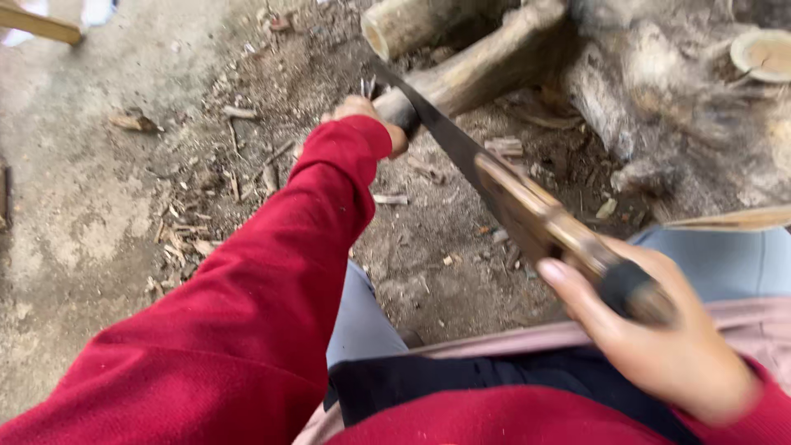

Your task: The person steadies a branch of a felled tree trunk with one hand and saws through it with a hand saw, making repeated back-and-forth cutting strokes over the branch. Near the end the person pauses and touches the partially cut section with their hand.

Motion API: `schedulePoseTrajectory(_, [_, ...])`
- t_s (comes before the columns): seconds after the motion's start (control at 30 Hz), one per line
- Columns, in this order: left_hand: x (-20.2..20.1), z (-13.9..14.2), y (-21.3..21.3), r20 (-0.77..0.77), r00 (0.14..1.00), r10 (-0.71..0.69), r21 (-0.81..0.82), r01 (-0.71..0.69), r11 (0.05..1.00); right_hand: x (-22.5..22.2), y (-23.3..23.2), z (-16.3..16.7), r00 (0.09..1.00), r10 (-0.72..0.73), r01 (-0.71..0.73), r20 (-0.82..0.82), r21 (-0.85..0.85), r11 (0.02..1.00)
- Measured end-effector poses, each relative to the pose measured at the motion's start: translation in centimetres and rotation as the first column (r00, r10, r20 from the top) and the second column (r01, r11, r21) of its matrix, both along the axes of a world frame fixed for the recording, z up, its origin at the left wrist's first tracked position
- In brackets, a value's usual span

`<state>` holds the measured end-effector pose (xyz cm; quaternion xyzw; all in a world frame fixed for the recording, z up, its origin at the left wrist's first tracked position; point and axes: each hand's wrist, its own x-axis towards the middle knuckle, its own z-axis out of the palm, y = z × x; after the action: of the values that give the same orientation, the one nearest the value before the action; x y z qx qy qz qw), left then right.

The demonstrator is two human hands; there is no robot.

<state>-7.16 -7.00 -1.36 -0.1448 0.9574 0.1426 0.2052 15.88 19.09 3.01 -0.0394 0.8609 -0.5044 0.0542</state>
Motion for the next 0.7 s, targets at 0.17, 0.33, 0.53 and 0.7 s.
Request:
schedulePoseTrajectory(0.17, [-0.9, -1.0, -0.4, -0.051, 0.996, 0.068, 0.017, -0.068, 0.998, -1.8, 0.1, -0.3, 0.997, -0.012, 0.011, 0.07, 0.025, 1.0])
schedulePoseTrajectory(0.33, [-0.7, -0.7, -1.0, 0.01, 0.998, 0.066, 0.043, -0.067, 0.997, -8.5, -3.9, -2.8, 0.997, 0.07, -0.071, -0.02, -0.049, 0.996])
schedulePoseTrajectory(0.53, [0.3, 0.6, -0.6, 0.095, 0.994, 0.044, 0.034, -0.047, 0.998, -2.1, -2.8, 1.9, 0.99, -0.058, 0.054, 0.132, 0.029, 0.998])
schedulePoseTrajectory(0.7, [0.8, 2.5, -0.3, 0.049, 0.995, 0.09, 0.03, -0.091, 0.995, -6.1, -4.7, 3.4, 0.994, -0.011, 0.009, 0.109, 0.013, 1.0])
